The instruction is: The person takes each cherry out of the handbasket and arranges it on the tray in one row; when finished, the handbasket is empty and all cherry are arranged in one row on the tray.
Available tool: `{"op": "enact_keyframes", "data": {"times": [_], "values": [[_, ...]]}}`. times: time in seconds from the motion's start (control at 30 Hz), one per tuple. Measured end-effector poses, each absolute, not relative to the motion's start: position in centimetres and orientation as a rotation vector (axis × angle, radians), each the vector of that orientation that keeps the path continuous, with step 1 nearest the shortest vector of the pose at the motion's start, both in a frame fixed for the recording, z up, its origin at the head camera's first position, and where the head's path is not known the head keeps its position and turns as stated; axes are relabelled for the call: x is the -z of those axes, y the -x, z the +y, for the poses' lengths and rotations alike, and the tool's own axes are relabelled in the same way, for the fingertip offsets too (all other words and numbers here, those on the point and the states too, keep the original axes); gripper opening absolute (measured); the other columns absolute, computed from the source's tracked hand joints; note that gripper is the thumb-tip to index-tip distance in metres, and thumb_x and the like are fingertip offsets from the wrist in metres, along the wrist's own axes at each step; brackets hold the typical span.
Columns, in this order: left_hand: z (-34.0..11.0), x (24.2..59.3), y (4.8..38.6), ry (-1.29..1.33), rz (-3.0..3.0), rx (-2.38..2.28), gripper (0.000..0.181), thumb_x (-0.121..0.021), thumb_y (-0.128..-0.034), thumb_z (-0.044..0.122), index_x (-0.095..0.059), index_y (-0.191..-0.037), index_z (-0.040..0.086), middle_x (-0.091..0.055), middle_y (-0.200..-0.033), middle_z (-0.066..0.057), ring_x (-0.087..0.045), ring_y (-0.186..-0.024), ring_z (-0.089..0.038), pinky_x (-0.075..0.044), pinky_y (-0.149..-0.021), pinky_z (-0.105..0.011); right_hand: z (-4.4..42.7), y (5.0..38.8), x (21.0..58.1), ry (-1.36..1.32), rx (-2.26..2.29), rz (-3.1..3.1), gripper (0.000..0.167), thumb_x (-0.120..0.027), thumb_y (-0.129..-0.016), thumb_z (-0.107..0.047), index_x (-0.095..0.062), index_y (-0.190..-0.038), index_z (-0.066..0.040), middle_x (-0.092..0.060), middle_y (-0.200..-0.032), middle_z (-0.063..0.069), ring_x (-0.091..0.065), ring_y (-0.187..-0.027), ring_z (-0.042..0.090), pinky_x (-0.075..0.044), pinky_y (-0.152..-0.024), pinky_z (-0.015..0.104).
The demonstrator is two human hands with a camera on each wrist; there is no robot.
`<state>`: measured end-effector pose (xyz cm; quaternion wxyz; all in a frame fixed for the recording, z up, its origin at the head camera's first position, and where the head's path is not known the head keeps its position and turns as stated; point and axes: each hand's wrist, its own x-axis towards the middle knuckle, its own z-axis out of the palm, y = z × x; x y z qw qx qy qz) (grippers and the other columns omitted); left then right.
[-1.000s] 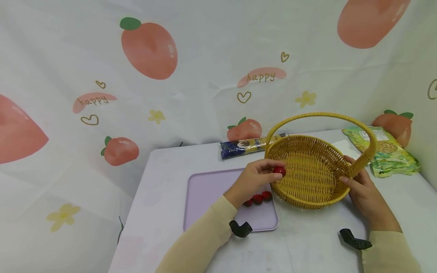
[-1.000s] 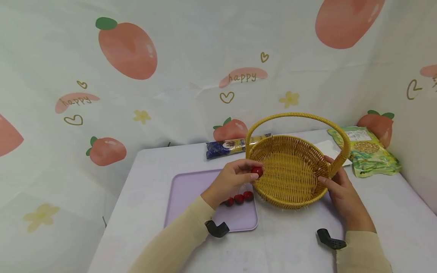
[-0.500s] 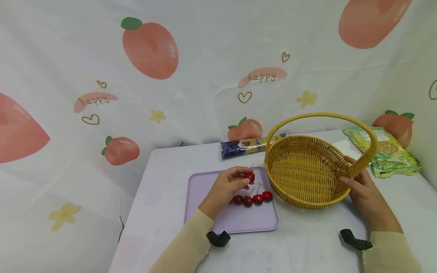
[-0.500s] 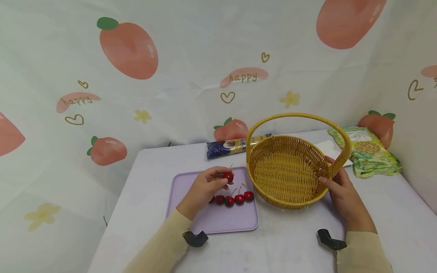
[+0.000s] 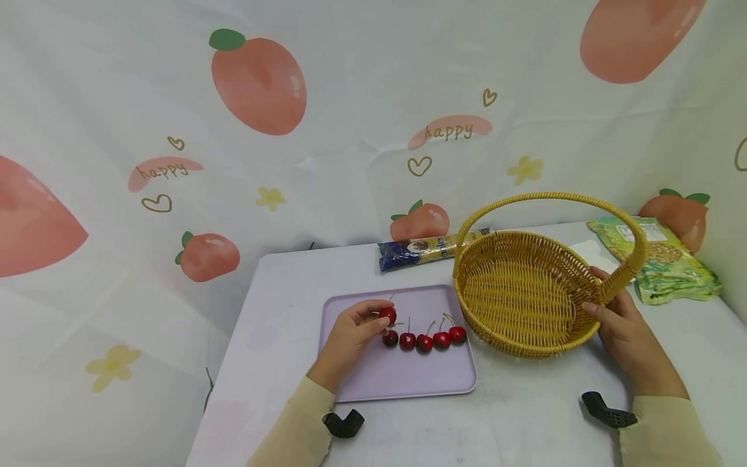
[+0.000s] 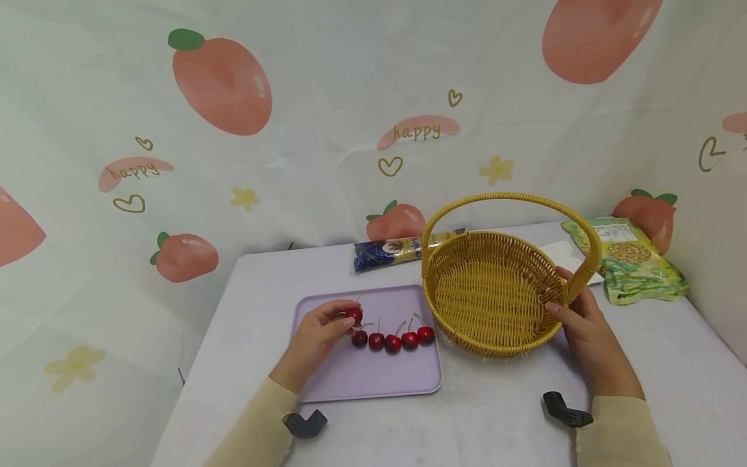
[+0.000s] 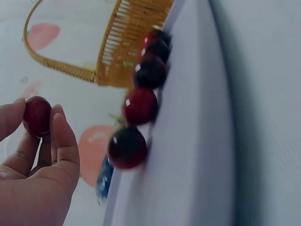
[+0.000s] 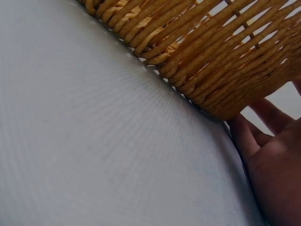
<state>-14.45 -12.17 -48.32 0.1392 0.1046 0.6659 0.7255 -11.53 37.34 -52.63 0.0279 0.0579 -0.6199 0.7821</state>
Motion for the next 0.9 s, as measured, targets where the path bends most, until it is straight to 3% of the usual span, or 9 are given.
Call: {"op": "enact_keyframes", "data": {"times": [0.2,0.57,0.9], "values": [[-13.9,49.2,14.0,-0.207,1.938,-2.085,0.036,-0.070,-0.1048,0.002,-0.066,-0.139,-0.008,-0.070,-0.128,-0.020,-0.069,-0.110,-0.025,-0.058,-0.096,-0.037,37.4,11.6,52.5,-0.159,-2.409,-1.917,0.071,-0.046,-0.113,0.003,-0.026,-0.174,-0.028,-0.025,-0.166,0.004,-0.028,-0.149,0.018,-0.020,-0.118,0.019],[-15.5,50.8,13.6,-0.142,2.048,-2.023,0.033,-0.074,-0.1034,0.003,-0.068,-0.134,-0.007,-0.072,-0.127,-0.020,-0.071,-0.113,-0.024,-0.056,-0.099,-0.032,37.1,11.5,52.6,-0.172,-2.417,-1.889,0.071,-0.046,-0.112,0.005,-0.028,-0.174,-0.026,-0.030,-0.163,0.001,-0.031,-0.147,0.017,-0.022,-0.118,0.019],[-15.8,51.6,13.7,-0.204,2.336,-1.804,0.028,-0.082,-0.0991,0.009,-0.077,-0.125,0.001,-0.075,-0.108,-0.008,-0.067,-0.099,-0.022,-0.055,-0.082,-0.025,37.2,11.5,52.5,-0.173,-2.404,-1.920,0.071,-0.046,-0.113,0.003,-0.026,-0.174,-0.028,-0.024,-0.167,0.004,-0.027,-0.150,0.016,-0.016,-0.120,0.020]]}}
